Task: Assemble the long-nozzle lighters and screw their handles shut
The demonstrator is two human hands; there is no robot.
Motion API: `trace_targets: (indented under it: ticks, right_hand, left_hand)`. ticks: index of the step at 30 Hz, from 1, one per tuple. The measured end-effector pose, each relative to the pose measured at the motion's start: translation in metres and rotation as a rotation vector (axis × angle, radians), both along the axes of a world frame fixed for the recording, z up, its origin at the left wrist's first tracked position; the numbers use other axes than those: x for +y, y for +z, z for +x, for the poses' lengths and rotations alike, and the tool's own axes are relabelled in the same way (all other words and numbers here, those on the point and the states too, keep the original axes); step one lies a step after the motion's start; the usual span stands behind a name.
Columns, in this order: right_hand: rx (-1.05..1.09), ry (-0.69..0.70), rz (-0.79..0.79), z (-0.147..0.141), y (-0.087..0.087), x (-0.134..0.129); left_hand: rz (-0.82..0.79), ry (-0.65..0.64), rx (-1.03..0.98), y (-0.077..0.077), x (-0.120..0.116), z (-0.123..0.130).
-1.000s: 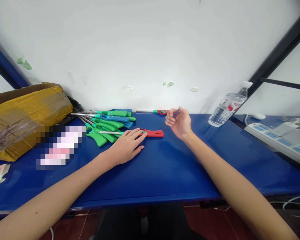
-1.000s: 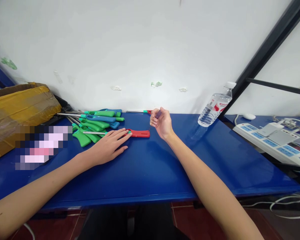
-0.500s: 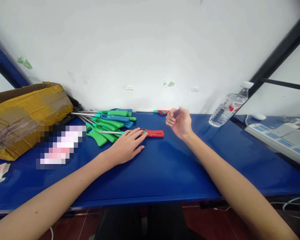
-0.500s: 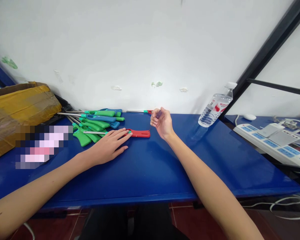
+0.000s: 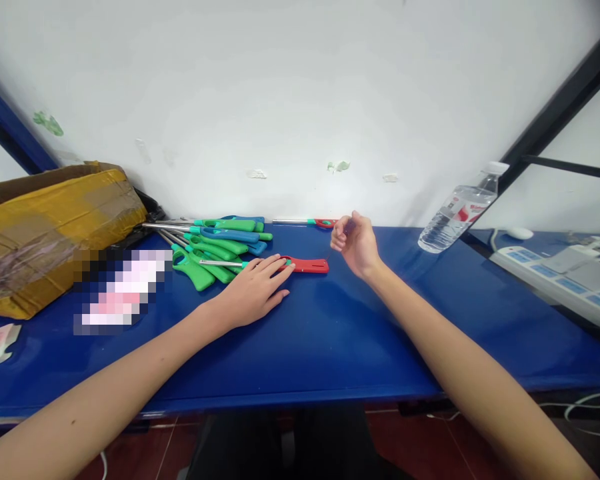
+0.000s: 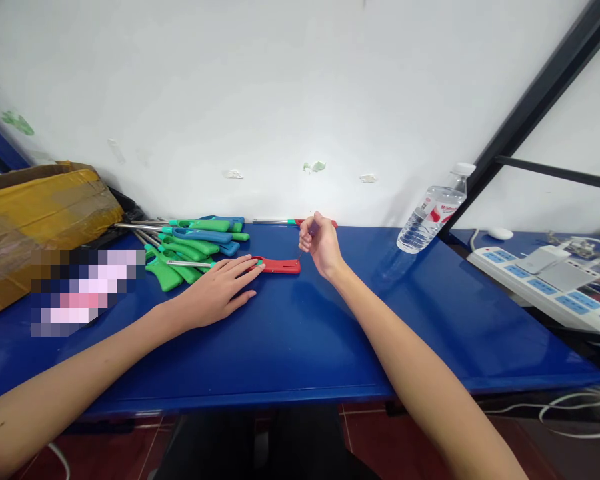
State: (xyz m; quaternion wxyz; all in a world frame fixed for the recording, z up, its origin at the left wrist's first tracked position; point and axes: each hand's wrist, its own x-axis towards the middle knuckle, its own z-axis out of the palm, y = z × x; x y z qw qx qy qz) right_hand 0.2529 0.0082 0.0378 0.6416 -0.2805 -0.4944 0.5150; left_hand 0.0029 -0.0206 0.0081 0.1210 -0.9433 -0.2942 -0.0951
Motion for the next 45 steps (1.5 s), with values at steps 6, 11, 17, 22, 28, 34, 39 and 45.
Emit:
trace_targets:
  ticks: [6,11,17,22,28,34,39,45]
  right_hand:
    - [0.011,-0.02,-0.008,0.001,-0.002,0.003]
    - [0.126,0.004,-0.105,0.003,0.0,0.003]
    - [0.082,0.067,-0.157,0.002,0.002,0.002]
    - [0.1,0.088,-0.151,0.0,0.005,-0.001]
    - [0.088,0.054,-0.141,0.003,0.008,-0.003]
    - [0.141,0.082,-0.178,0.004,0.006,0.0]
    - [0.14,0.102,-0.159,0.002,0.007,-0.001]
    - [0.118,0.053,-0.169,0.003,0.009,-0.004]
  left_hand:
    - [-0.007,-0.001,-0.02,-0.002,0.001,-0.001]
    - [-0.002,0.005,-0.013,-0.003,0.001,0.0]
    - [-0.001,-0.002,-0.025,-0.003,0.001,0.0]
    - [-0.011,-0.007,-0.045,-0.002,0.001,-0.001]
    - [-0.024,-0.017,-0.066,-0.003,0.001,-0.001]
    - [-0.008,0.0,-0.023,-0.002,0.0,0.0]
    - [-0.008,-0.001,-0.027,-0.002,0.0,0.0]
    - [-0.019,-0.01,-0.049,-0.002,0.001,0.0]
